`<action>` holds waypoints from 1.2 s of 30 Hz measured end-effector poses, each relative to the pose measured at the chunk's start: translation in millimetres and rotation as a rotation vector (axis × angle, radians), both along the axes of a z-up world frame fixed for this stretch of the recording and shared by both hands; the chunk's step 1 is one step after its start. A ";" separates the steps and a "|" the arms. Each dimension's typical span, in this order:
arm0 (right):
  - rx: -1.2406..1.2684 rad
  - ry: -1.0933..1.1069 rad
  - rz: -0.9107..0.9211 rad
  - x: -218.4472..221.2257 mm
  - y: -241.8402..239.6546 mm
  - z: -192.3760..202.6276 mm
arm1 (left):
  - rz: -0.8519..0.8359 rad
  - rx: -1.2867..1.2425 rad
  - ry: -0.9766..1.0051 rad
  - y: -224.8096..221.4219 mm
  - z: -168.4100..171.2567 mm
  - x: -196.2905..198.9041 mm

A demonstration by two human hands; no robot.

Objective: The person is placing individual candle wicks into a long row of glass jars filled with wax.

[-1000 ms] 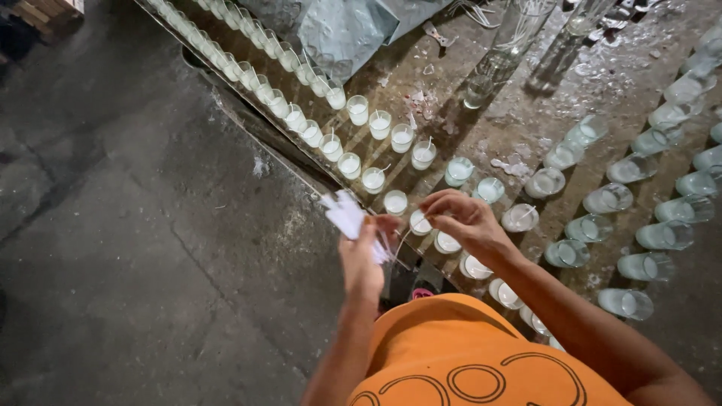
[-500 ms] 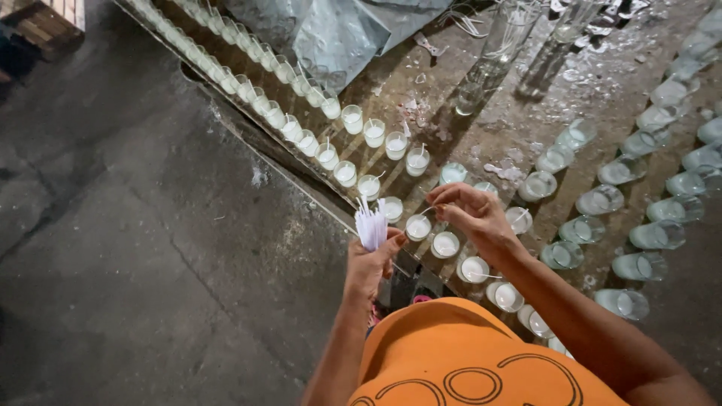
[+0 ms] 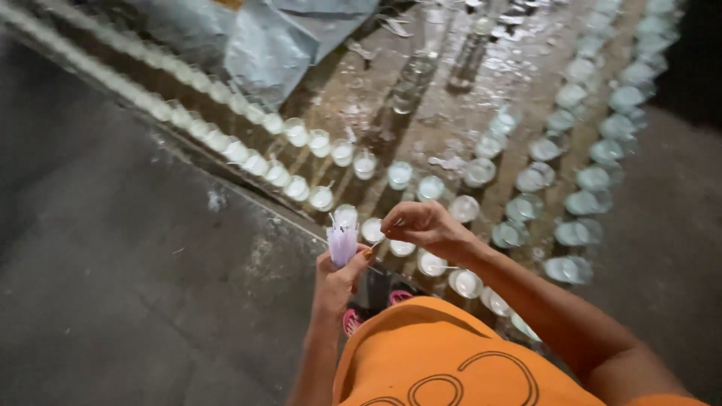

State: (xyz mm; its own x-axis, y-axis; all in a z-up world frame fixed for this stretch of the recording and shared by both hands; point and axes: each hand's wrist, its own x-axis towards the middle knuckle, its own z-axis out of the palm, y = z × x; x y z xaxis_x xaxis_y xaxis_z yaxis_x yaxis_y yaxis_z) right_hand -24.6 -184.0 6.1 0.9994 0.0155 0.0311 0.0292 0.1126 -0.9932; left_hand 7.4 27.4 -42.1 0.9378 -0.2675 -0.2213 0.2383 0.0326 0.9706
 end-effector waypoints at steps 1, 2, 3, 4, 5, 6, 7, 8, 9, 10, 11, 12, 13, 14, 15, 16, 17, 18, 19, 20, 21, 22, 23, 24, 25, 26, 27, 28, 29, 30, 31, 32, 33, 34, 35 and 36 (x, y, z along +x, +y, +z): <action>-0.035 -0.018 0.015 -2.3 -1.7 4.5 | -0.041 0.013 -0.051 1.8 2.3 0.5; -0.034 -0.011 0.001 -8.1 -7.7 11.2 | -0.055 0.014 -0.044 -0.4 1.9 -0.3; -0.017 0.011 -0.009 -13.8 -13.1 17.9 | -0.089 0.051 -0.053 -2.2 1.5 -0.9; -0.001 0.029 -0.014 -17.1 -18.4 25.0 | -0.117 0.086 -0.067 -3.6 1.4 -0.1; -0.001 0.033 -0.022 -19.0 -30.1 19.9 | -0.126 0.086 -0.064 -4.4 0.0 -0.8; 0.049 0.005 -0.068 -19.2 -42.0 15.2 | -0.120 0.089 -0.074 -5.4 -1.2 -0.3; 0.098 -0.023 -0.114 -19.5 -53.8 10.4 | -0.114 0.092 -0.083 -6.3 -2.6 0.4; 0.102 -0.016 -0.120 -22.3 -66.6 14.7 | -0.120 0.095 -0.076 -3.4 -1.3 -1.2; 0.019 -0.059 -0.240 -25.1 -79.5 18.6 | -0.085 0.140 -0.017 -0.7 -0.2 -2.7; -0.066 -0.105 -0.364 -27.1 -93.2 22.5 | -0.053 0.184 0.037 0.9 0.7 -1.9; -0.065 -0.101 -0.373 -31.0 -106.8 13.0 | -0.063 0.187 0.040 9.4 -12.1 -1.9; -0.207 -0.100 -0.466 -33.7 -121.9 5.6 | -0.045 0.174 0.057 16.0 -23.9 -0.6; -0.351 -0.098 -0.558 -36.8 -136.7 -1.5 | -0.028 0.162 0.074 22.9 -35.6 0.8; -0.351 -0.095 -0.562 -36.1 -147.2 -10.1 | -0.033 0.163 0.076 23.1 -33.6 0.0; -0.422 -0.029 -0.609 -35.4 -157.6 -18.9 | -0.010 0.154 0.096 23.6 -31.9 -0.7; -0.491 0.037 -0.652 -34.0 -167.0 -28.3 | 0.017 0.147 0.116 25.3 -29.9 -1.5; -0.489 0.040 -0.653 -33.7 -171.9 -37.1 | 0.015 0.149 0.119 28.4 -31.8 -2.0; -0.512 0.057 -0.676 -31.4 -178.1 -44.9 | 0.022 0.157 0.127 30.3 -34.0 -1.0; -0.535 0.075 -0.699 -29.2 -184.1 -52.6 | 0.030 0.165 0.135 32.3 -36.0 -0.1; -0.536 0.073 -0.698 -26.4 -187.2 -57.7 | 0.032 0.163 0.134 37.0 -36.2 1.4; -0.737 0.012 -0.704 -23.5 -190.3 -62.7 | -0.020 0.178 0.164 41.9 -36.5 2.8; -0.937 -0.052 -0.702 -20.0 -192.9 -68.2 | -0.069 0.193 0.196 47.4 -37.1 3.1; -0.938 -0.054 -0.697 -15.8 -195.4 -77.1 | -0.064 0.191 0.197 49.0 -38.4 2.0; -0.886 -0.219 -0.662 -9.9 -198.5 -85.5 | -0.053 0.176 0.201 50.1 -39.7 1.5; -0.830 -0.383 -0.623 -3.9 -201.6 -93.8 | -0.042 0.160 0.205 51.1 -40.9 1.0; -0.829 -0.388 -0.616 -2.1 -204.5 -102.3 | -0.034 0.158 0.204 51.5 -44.5 0.5; -0.962 -0.326 -0.642 -0.2 -207.7 -110.9 | -0.015 0.125 0.208 51.6 -48.1 0.0; -1.096 -0.260 -0.667 -0.2 -210.9 -119.9 | 0.000 0.093 0.213 51.7 -51.8 -1.2; -1.095 -0.263 -0.662 0.5 -209.8 -120.5 | 0.006 0.092 0.214 52.6 -51.8 -2.2; -1.090 -0.219 -0.651 1.3 -208.8 -121.2 | -0.006 0.083 0.216 53.3 -51.8 -3.0; -1.086 -0.175 -0.640 2.2 -208.0 -121.8 | -0.017 0.074 0.218 54.0 -51.7 -3.7; -1.084 -0.179 -0.635 5.0 -210.9 -126.5 | -0.011 0.074 0.217 54.3 -52.8 -3.8; -1.117 -0.254 -0.628 7.7 -213.8 -131.3 | 0.004 0.073 0.232 54.6 -53.9 -3.9; -1.149 -0.327 -0.620 9.0 -216.5 -136.5 | 0.019 0.072 0.249 55.1 -55.5 -5.2; -1.148 -0.329 -0.615 9.8 -218.2 -141.4 | 0.024 0.071 0.250 53.8 -50.3 -6.9; -1.153 -0.250 -0.622 11.5 -220.3 -146.0 | 0.029 0.118 0.239 52.1 -44.9 -8.0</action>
State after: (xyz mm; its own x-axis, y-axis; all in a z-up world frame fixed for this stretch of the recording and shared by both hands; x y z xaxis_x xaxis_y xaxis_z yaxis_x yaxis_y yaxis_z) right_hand -13.1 -404.3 -139.9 0.8193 -0.2966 0.4906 -0.0367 -0.8811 -0.4714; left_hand -0.6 79.5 -87.1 0.8621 -0.2006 -0.4654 0.4618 -0.0674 0.8844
